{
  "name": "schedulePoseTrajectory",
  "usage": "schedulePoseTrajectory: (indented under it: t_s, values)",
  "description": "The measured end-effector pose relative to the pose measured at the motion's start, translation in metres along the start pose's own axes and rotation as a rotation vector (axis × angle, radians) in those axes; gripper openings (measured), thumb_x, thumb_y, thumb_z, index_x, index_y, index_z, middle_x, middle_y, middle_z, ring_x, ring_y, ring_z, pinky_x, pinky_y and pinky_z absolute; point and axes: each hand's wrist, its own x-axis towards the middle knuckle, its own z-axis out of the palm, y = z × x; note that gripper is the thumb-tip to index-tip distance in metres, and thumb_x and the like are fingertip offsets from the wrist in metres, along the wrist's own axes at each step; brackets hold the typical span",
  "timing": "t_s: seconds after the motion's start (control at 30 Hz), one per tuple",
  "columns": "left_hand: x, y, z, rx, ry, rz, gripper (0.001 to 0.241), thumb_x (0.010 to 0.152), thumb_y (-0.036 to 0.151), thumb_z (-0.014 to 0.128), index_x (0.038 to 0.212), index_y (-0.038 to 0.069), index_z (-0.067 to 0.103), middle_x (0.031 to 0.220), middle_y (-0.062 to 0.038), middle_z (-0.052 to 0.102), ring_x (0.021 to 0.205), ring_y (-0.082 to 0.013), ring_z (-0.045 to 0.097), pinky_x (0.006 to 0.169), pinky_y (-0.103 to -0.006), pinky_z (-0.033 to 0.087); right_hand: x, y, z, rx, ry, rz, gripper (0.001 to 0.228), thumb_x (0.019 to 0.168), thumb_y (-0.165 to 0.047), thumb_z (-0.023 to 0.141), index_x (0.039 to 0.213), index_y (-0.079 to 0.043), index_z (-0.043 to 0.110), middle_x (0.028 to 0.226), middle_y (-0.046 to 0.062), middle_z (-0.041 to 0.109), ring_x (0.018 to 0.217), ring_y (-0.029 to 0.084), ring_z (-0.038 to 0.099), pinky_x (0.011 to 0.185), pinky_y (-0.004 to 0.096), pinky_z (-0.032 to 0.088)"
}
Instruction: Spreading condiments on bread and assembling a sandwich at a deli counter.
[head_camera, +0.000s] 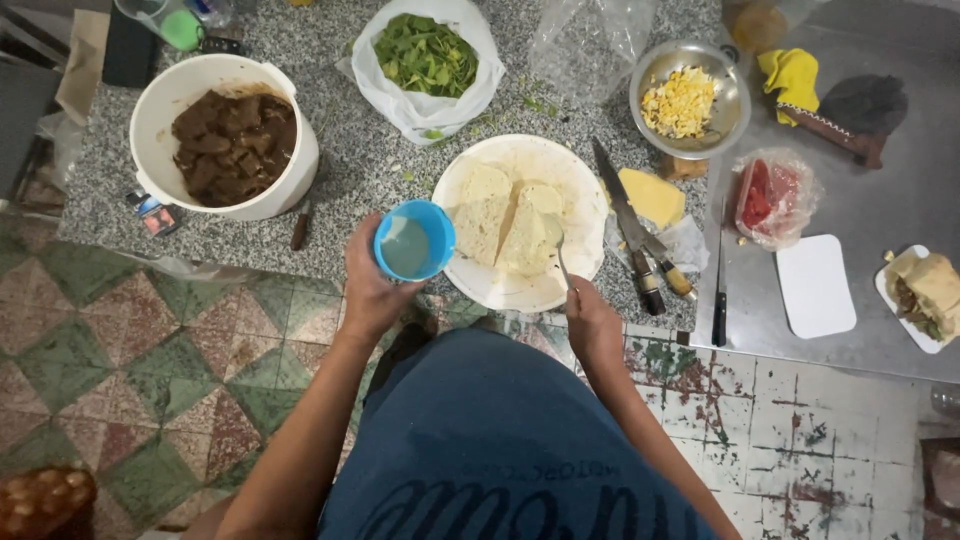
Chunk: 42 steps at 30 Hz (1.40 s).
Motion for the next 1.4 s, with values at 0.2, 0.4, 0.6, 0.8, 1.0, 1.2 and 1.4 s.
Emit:
schedulePoseTrajectory:
  t_s: [0.2,0.4,0.6,0.8,1.0,1.2,1.4]
  values:
    - [-0.002,0.002,-0.001,-0.051,0.009,-0.023,0.106,0.065,0.032,0.099,0.151,0.004,0.043,0.151,-0.023,0.046,0.144,-0.0461,0.041,0.125,-0.0590,0.028,-0.018,0.023,0.012,-0.116,-0.162,0.101,0.036,0.107,-0.033,0.045,0.138,-0.023,0.061,0.088,0.022,0.076,0.081,0.048,0.073,0.074,0.062,0.056]
    - [0.000,0.002,-0.002,-0.042,-0.002,0.006,0.105,0.062,0.035,0.102,0.146,0.002,0.047,0.145,-0.025,0.050,0.141,-0.0467,0.045,0.123,-0.0576,0.031,-0.042,0.071,0.040,-0.150,-0.068,-0.063,0.034,0.108,-0.028,0.049,0.142,-0.028,0.053,0.079,0.017,0.072,0.072,0.044,0.071,0.064,0.063,0.055]
    - [0.001,-0.007,0.002,-0.042,-0.006,0.008,0.106,0.061,0.029,0.102,0.147,0.001,0.046,0.147,-0.027,0.049,0.141,-0.0482,0.044,0.123,-0.0581,0.030,-0.043,0.085,0.049,-0.144,0.010,-0.112,0.033,0.105,-0.018,0.056,0.138,-0.021,0.057,0.077,0.018,0.072,0.067,0.041,0.071,0.057,0.060,0.057]
    - [0.000,-0.017,0.002,-0.021,0.000,-0.009,0.109,0.062,0.031,0.101,0.150,0.004,0.045,0.151,-0.024,0.047,0.144,-0.0456,0.042,0.124,-0.0564,0.029,-0.044,0.072,0.037,-0.104,0.044,-0.071,0.029,0.102,-0.018,0.063,0.131,-0.017,0.065,0.081,0.017,0.075,0.067,0.039,0.072,0.055,0.057,0.057]
    - [-0.002,-0.026,-0.002,-0.036,-0.008,0.100,0.113,0.063,0.044,0.100,0.150,0.000,0.045,0.151,-0.028,0.047,0.144,-0.0481,0.042,0.124,-0.0565,0.029,-0.026,0.023,-0.004,0.204,-0.025,0.045,0.027,0.103,-0.020,0.059,0.126,-0.015,0.071,0.076,0.017,0.074,0.073,0.041,0.072,0.065,0.056,0.056]
    - [0.002,-0.007,-0.001,0.005,-0.037,0.133,0.109,0.062,0.041,0.102,0.146,-0.002,0.048,0.148,-0.028,0.050,0.142,-0.0468,0.046,0.123,-0.0556,0.031,0.010,-0.042,-0.038,0.394,-0.101,-0.068,0.022,0.094,-0.025,0.076,0.115,-0.022,0.082,0.074,0.004,0.077,0.069,0.019,0.075,0.065,0.034,0.060]
    - [0.013,-0.011,0.007,0.113,0.008,0.380,0.104,0.064,0.044,0.099,0.144,-0.001,0.051,0.146,-0.025,0.054,0.139,-0.0433,0.051,0.120,-0.0541,0.037,0.051,-0.116,-0.026,-0.156,-0.186,-0.549,0.021,0.101,-0.030,0.063,0.117,-0.026,0.076,0.086,0.007,0.075,0.087,0.032,0.073,0.075,0.046,0.059]
